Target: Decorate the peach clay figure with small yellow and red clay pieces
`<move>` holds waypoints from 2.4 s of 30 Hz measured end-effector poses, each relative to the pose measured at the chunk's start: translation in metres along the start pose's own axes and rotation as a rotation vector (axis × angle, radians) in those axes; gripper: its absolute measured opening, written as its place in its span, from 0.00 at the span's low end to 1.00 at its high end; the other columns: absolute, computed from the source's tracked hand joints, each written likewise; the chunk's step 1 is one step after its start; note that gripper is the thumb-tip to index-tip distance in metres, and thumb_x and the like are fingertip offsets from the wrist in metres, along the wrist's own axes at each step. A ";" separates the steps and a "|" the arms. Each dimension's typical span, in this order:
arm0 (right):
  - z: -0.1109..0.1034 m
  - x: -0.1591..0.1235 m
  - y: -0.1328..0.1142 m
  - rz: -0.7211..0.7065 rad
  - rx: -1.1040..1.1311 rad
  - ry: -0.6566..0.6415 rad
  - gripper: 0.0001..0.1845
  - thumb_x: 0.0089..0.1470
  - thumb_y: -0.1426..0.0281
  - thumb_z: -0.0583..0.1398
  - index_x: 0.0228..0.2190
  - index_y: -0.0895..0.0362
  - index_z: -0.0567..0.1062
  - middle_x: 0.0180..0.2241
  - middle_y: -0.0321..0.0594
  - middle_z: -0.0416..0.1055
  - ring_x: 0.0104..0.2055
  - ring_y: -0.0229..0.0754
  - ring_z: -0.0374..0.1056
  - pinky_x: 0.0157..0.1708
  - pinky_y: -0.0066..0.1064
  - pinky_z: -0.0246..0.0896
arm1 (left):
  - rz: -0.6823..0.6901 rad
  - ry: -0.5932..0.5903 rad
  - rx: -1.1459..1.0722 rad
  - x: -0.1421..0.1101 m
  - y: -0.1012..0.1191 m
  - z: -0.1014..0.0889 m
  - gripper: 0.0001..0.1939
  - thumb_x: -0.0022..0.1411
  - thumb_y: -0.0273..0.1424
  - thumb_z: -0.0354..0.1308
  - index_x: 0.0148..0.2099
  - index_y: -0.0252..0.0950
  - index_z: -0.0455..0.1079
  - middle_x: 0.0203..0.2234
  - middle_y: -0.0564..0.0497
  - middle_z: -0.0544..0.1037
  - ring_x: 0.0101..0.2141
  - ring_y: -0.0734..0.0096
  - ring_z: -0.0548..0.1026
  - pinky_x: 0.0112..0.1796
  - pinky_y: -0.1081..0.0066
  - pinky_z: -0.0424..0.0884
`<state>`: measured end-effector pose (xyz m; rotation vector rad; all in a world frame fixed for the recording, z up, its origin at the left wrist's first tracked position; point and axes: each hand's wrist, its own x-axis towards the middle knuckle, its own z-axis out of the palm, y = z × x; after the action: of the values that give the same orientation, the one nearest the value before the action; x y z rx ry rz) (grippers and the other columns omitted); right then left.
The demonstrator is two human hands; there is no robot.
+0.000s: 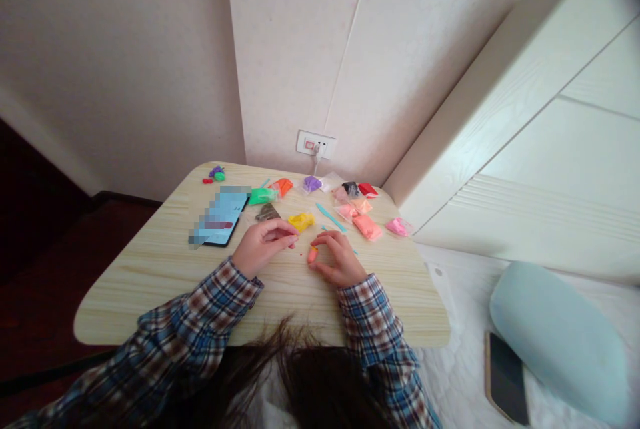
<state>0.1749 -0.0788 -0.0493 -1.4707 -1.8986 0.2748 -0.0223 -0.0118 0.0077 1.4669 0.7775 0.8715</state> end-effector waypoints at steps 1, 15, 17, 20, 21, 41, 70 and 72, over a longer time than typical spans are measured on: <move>-0.001 0.001 -0.002 -0.005 0.005 0.007 0.17 0.46 0.64 0.64 0.39 0.56 0.71 0.42 0.47 0.67 0.48 0.50 0.64 0.48 0.46 0.61 | -0.003 -0.008 0.008 0.000 0.000 0.000 0.10 0.45 0.35 0.66 0.29 0.33 0.73 0.24 0.51 0.77 0.27 0.69 0.75 0.35 0.68 0.73; -0.018 0.012 -0.056 -0.273 0.100 0.277 0.05 0.53 0.70 0.60 0.35 0.55 0.71 0.39 0.44 0.69 0.44 0.45 0.65 0.43 0.40 0.64 | -0.090 -0.241 0.028 0.001 -0.006 0.005 0.13 0.46 0.41 0.65 0.26 0.34 0.77 0.20 0.49 0.79 0.24 0.70 0.74 0.26 0.73 0.69; -0.015 0.012 -0.055 -0.268 0.095 0.290 0.04 0.54 0.70 0.59 0.34 0.55 0.71 0.39 0.44 0.69 0.43 0.45 0.66 0.42 0.40 0.65 | -0.089 -0.245 0.033 0.001 -0.006 0.006 0.14 0.46 0.41 0.65 0.25 0.34 0.77 0.19 0.49 0.79 0.24 0.70 0.74 0.26 0.73 0.68; -0.014 0.011 -0.053 -0.254 0.091 0.310 0.02 0.54 0.70 0.59 0.31 0.55 0.72 0.38 0.43 0.69 0.42 0.45 0.66 0.41 0.40 0.65 | -0.085 -0.249 0.042 0.001 -0.005 0.007 0.14 0.47 0.41 0.64 0.24 0.34 0.76 0.19 0.49 0.79 0.24 0.69 0.74 0.27 0.73 0.69; -0.014 0.011 -0.053 -0.248 0.092 0.318 0.02 0.54 0.70 0.59 0.30 0.55 0.73 0.37 0.43 0.69 0.42 0.45 0.67 0.41 0.40 0.65 | -0.083 -0.251 0.045 0.000 -0.004 0.008 0.14 0.48 0.41 0.64 0.23 0.34 0.76 0.19 0.49 0.79 0.24 0.69 0.74 0.28 0.72 0.69; -0.016 0.008 -0.051 -0.283 0.115 0.356 0.05 0.53 0.74 0.59 0.31 0.55 0.76 0.35 0.43 0.70 0.38 0.43 0.68 0.36 0.37 0.69 | -0.099 -0.254 -0.036 0.000 -0.006 0.009 0.13 0.46 0.39 0.65 0.25 0.33 0.74 0.18 0.52 0.77 0.22 0.74 0.71 0.25 0.75 0.66; -0.015 0.009 -0.052 -0.310 0.086 0.360 0.05 0.55 0.77 0.57 0.33 0.56 0.70 0.35 0.42 0.68 0.38 0.40 0.66 0.33 0.31 0.66 | -0.102 -0.264 -0.089 -0.003 -0.003 0.011 0.12 0.49 0.37 0.64 0.27 0.32 0.72 0.20 0.52 0.76 0.23 0.75 0.70 0.27 0.74 0.65; -0.015 0.009 -0.051 -0.314 0.082 0.375 0.04 0.55 0.77 0.57 0.33 0.56 0.70 0.34 0.42 0.68 0.37 0.40 0.66 0.31 0.31 0.65 | -0.102 -0.272 -0.095 -0.003 -0.002 0.011 0.13 0.48 0.37 0.64 0.27 0.32 0.72 0.19 0.53 0.76 0.23 0.75 0.70 0.27 0.74 0.65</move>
<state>0.1448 -0.0916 -0.0062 -1.0618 -1.7518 -0.0664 -0.0141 -0.0193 0.0049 1.4132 0.5943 0.6082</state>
